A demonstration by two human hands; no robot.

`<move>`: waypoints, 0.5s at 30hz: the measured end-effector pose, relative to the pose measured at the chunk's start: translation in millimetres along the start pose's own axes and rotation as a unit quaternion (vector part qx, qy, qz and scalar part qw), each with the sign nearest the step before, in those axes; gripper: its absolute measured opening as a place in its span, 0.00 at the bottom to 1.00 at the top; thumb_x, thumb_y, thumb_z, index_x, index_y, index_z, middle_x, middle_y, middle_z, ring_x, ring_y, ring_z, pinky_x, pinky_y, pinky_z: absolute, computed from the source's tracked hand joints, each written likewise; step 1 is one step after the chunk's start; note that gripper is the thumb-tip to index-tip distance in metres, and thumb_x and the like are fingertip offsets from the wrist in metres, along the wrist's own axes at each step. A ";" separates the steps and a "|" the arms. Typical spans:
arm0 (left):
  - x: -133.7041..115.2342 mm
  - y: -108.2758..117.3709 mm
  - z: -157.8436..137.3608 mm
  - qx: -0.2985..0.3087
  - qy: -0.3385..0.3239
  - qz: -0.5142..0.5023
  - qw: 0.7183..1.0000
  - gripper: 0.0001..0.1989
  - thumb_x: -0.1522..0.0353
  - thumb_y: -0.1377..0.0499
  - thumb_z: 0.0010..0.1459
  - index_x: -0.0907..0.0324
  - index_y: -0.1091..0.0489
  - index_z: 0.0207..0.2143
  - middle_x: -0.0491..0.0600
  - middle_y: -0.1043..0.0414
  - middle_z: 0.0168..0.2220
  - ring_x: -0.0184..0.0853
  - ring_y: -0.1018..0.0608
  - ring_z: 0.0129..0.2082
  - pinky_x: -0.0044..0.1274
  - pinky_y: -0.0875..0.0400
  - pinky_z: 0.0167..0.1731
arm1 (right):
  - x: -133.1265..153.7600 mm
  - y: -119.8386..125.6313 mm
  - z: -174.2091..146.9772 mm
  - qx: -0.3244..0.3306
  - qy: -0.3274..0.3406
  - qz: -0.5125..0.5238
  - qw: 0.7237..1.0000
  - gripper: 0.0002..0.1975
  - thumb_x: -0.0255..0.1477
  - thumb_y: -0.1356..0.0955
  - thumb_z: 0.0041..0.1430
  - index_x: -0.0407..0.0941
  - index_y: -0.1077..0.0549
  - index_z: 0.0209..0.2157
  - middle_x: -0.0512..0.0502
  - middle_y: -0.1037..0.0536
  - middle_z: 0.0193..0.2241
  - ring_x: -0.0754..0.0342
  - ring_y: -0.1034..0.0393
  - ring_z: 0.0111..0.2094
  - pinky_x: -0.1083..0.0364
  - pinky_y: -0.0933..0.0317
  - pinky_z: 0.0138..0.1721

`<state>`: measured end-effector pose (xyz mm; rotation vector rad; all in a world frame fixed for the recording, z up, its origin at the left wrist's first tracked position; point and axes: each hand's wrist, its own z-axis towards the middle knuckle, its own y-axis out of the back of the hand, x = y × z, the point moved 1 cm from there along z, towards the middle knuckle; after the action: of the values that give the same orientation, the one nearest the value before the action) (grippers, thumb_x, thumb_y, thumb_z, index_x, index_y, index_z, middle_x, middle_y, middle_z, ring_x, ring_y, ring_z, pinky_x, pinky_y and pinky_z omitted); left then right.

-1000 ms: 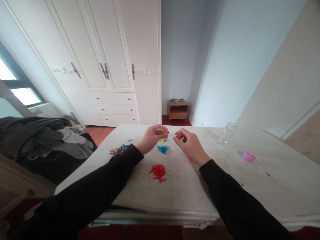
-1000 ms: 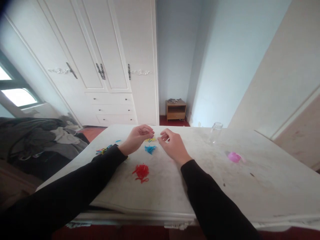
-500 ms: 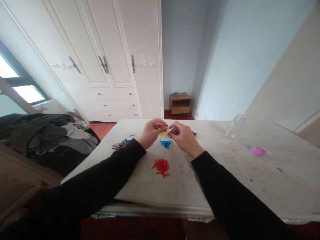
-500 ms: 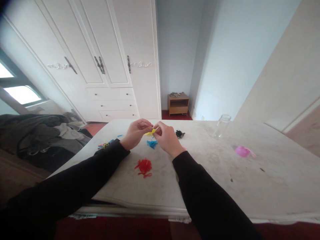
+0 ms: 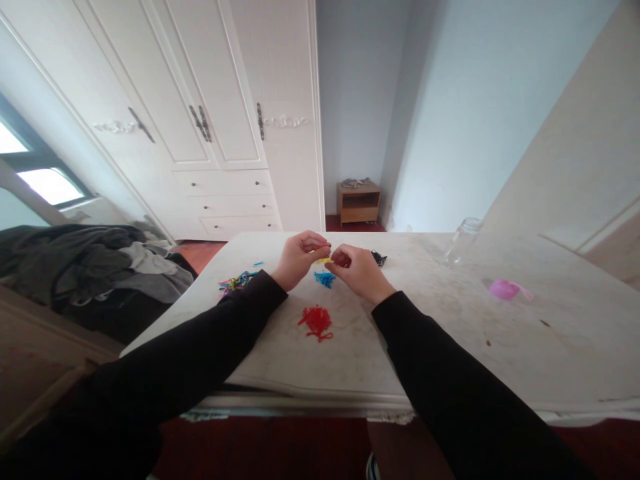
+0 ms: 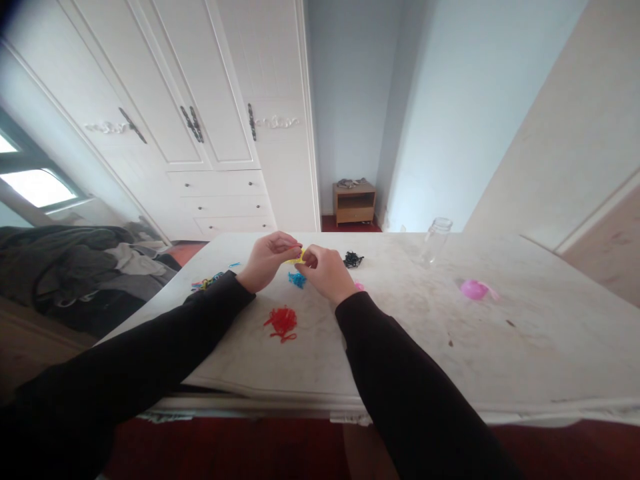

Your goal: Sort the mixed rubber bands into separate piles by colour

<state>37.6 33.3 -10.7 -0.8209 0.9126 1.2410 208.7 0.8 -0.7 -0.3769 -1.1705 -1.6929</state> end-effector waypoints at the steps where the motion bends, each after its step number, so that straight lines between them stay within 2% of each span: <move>1: -0.6 -0.3 -0.6 0.002 -0.002 0.007 1.000 0.18 0.62 0.25 0.44 0.60 0.26 0.32 0.50 0.19 0.32 0.36 0.18 0.33 0.29 0.24 0.39 | 0.5 0.7 0.0 -0.003 0.002 0.006 1.000 0.07 0.31 0.27 0.56 0.46 0.28 0.27 0.50 0.22 0.25 0.55 0.30 0.28 0.55 0.37 0.32; 6: -2.8 -1.8 -2.4 0.016 -0.012 0.025 0.999 0.18 0.60 0.25 0.45 0.60 0.26 0.31 0.51 0.19 0.32 0.36 0.18 0.34 0.30 0.24 0.40 | 2.1 2.6 0.6 -0.017 0.025 0.010 0.999 0.07 0.28 0.30 0.59 0.46 0.27 0.26 0.50 0.22 0.24 0.56 0.31 0.26 0.55 0.39 0.31; 10: -3.1 -2.0 -2.6 0.017 -0.018 0.021 0.999 0.18 0.61 0.25 0.45 0.61 0.26 0.31 0.50 0.20 0.32 0.35 0.19 0.33 0.30 0.24 0.40 | 0.6 3.6 1.8 -0.021 0.032 -0.004 0.999 0.06 0.23 0.31 0.57 0.45 0.26 0.27 0.51 0.23 0.24 0.56 0.31 0.27 0.56 0.40 0.32; 15: -3.1 -2.0 -2.9 0.018 -0.015 0.012 1.000 0.17 0.62 0.25 0.46 0.61 0.26 0.32 0.49 0.20 0.31 0.34 0.19 0.33 0.29 0.23 0.40 | -0.5 5.1 2.1 -0.027 0.027 -0.005 0.999 0.05 0.21 0.31 0.56 0.43 0.25 0.27 0.51 0.23 0.24 0.57 0.31 0.27 0.57 0.40 0.32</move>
<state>39.0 29.1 -9.1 -0.7624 0.9209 1.2509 212.7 2.7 2.6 -0.3563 -1.0911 -1.7348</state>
